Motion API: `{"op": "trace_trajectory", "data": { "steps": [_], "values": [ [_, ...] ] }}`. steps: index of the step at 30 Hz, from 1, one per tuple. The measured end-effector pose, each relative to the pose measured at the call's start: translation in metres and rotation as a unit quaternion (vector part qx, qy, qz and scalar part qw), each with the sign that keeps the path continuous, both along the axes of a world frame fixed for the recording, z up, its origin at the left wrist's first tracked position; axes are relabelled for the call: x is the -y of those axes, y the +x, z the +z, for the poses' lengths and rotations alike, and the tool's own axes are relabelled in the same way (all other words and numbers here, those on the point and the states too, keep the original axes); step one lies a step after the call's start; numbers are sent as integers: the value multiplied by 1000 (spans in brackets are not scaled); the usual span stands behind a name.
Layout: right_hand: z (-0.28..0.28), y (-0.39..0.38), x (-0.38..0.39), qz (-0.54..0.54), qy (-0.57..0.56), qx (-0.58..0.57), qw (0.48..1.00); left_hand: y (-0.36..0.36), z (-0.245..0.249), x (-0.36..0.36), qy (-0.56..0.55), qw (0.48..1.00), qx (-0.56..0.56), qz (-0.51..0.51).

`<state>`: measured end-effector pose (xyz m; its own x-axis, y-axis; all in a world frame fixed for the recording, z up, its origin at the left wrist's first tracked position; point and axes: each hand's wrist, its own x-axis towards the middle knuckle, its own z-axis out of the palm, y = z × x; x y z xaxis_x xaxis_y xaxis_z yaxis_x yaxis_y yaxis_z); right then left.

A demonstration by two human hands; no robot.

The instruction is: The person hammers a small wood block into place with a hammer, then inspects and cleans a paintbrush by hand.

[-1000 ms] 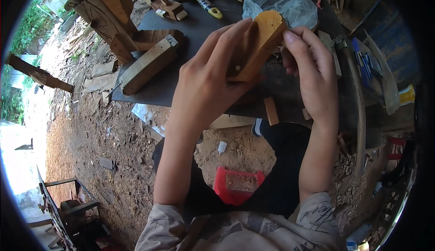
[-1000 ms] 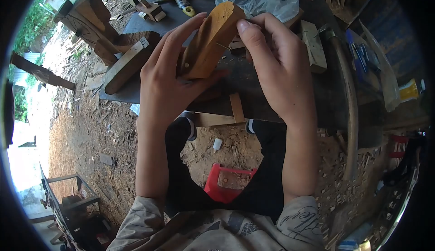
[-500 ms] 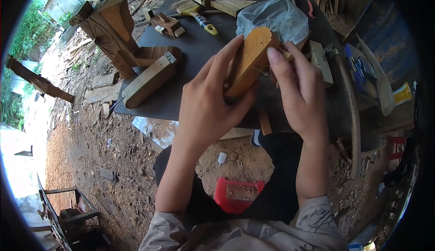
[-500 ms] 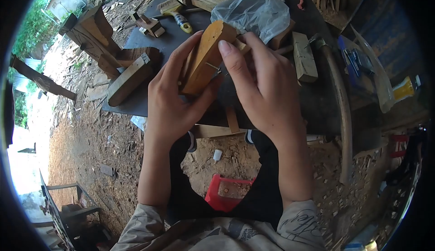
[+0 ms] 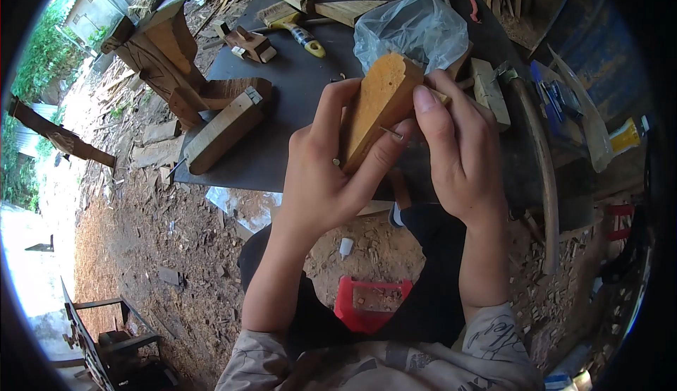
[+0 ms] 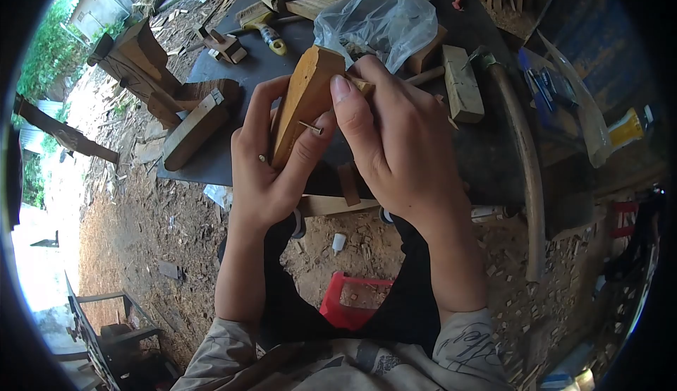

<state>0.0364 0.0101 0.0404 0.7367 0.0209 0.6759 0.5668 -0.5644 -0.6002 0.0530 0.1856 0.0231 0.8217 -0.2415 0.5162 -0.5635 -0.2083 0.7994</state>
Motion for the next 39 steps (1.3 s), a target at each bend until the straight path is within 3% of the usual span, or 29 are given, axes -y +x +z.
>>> {"op": "trace_trajectory", "data": {
  "steps": [16,24,39],
  "values": [
    [2,-2,1,65,66,-62,994,3,0,-10,-69,991,-88,-78],
    [5,-5,-2,111,104,-70,986,-2,5,-15,-127,966,-182,-133],
    [0,-4,0,170,147,-105,969,-2,7,-20,-172,938,-249,-171]
  ]
}}
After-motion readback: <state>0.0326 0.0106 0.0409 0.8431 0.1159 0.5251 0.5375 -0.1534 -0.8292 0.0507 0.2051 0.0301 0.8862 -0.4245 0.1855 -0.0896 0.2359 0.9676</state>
